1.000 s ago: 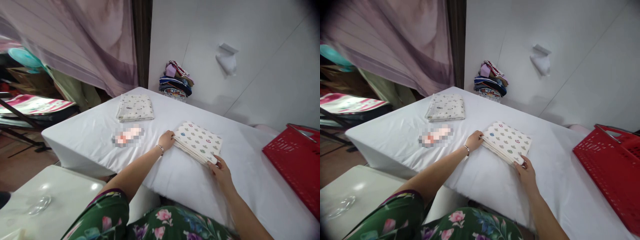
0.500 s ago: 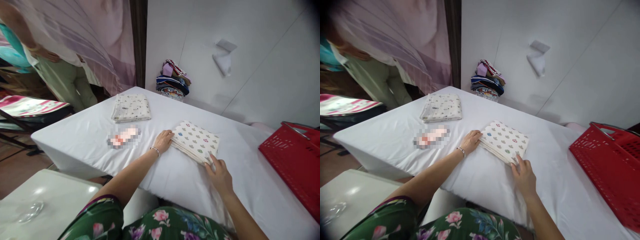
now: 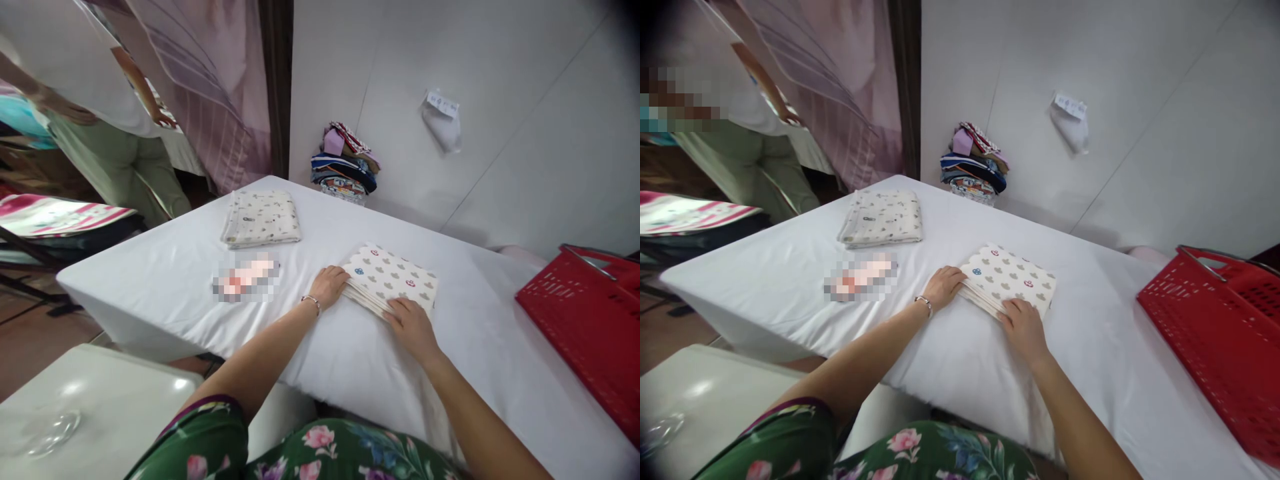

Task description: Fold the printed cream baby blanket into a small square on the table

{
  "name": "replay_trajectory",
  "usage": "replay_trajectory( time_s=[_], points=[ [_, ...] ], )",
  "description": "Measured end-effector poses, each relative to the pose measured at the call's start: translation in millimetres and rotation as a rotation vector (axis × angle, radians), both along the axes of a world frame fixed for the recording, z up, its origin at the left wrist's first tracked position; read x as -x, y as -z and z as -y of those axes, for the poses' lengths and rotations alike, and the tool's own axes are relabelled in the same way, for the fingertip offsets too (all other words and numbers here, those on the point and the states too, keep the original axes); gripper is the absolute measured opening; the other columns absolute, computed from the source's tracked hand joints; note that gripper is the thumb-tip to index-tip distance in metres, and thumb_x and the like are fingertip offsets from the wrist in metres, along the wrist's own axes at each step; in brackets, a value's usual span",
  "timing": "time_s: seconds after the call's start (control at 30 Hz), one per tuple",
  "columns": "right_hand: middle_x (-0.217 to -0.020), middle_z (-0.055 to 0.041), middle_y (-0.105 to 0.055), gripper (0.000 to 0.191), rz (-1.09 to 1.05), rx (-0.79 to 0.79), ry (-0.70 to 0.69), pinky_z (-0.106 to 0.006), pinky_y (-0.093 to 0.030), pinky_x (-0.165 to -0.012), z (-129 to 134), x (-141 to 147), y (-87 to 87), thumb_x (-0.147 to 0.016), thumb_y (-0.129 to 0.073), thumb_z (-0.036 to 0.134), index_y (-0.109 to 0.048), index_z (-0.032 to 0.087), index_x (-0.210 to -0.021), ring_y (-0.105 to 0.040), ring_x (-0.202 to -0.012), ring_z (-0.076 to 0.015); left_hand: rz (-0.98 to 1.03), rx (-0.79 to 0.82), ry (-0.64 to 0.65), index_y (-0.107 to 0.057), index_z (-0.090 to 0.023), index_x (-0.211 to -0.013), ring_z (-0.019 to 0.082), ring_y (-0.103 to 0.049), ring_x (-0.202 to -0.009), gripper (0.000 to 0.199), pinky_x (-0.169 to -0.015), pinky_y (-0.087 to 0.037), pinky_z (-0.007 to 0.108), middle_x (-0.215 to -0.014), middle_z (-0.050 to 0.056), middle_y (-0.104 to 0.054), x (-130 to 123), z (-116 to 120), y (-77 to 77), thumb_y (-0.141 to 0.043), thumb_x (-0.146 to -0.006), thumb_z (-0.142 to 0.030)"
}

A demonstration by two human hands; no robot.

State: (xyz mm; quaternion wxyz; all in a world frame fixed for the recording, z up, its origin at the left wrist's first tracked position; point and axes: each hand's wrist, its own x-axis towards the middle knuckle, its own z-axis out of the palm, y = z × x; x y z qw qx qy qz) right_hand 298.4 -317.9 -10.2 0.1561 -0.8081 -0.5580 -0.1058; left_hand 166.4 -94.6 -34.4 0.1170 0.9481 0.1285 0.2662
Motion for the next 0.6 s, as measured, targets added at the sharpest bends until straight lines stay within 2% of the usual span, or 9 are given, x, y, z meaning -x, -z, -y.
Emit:
replay_trajectory(
  time_s=[0.23,0.43,0.6],
  points=[
    [-0.106,-0.0038,-0.06,0.03,-0.116,0.047,0.019,-0.034,-0.046,-0.08,1,-6,-10.0,-0.088,-0.037,0.035,-0.061,0.025,-0.103,-0.053,-0.097,-0.0191,-0.03,-0.004,-0.027,-0.058,-0.022,-0.099,0.018,-0.049,-0.093,0.019,-0.079,-0.038,0.033,-0.098,0.003,-0.059,-1,2,-1.3,-0.043,-0.087,-0.024],
    [-0.106,-0.0072,-0.058,0.031,0.02,0.034,-0.014,-0.034,-0.047,-0.078,8,-11,-1.2,-0.089,-0.034,0.027,-0.056,0.022,-0.11,-0.053,-0.098,-0.0207,-0.042,-0.024,-0.031,-0.059,-0.022,-0.097,0.019,-0.048,-0.092,0.02,-0.078,-0.038,0.034,-0.096,0.005,-0.059,-1,4,-1.5,-0.043,-0.086,-0.02],
    [-0.106,-0.0065,-0.06,0.031,-0.024,-0.053,0.009,-0.034,-0.048,-0.078,15,-16,2.2,-0.088,-0.034,0.025,-0.052,0.021,-0.113,-0.056,-0.096,-0.02,0.006,-0.009,-0.034,-0.058,-0.022,-0.1,0.019,-0.048,-0.094,0.021,-0.079,-0.037,0.034,-0.099,0.005,-0.059,-3,5,0.1,-0.045,-0.084,-0.017]
  ],
)
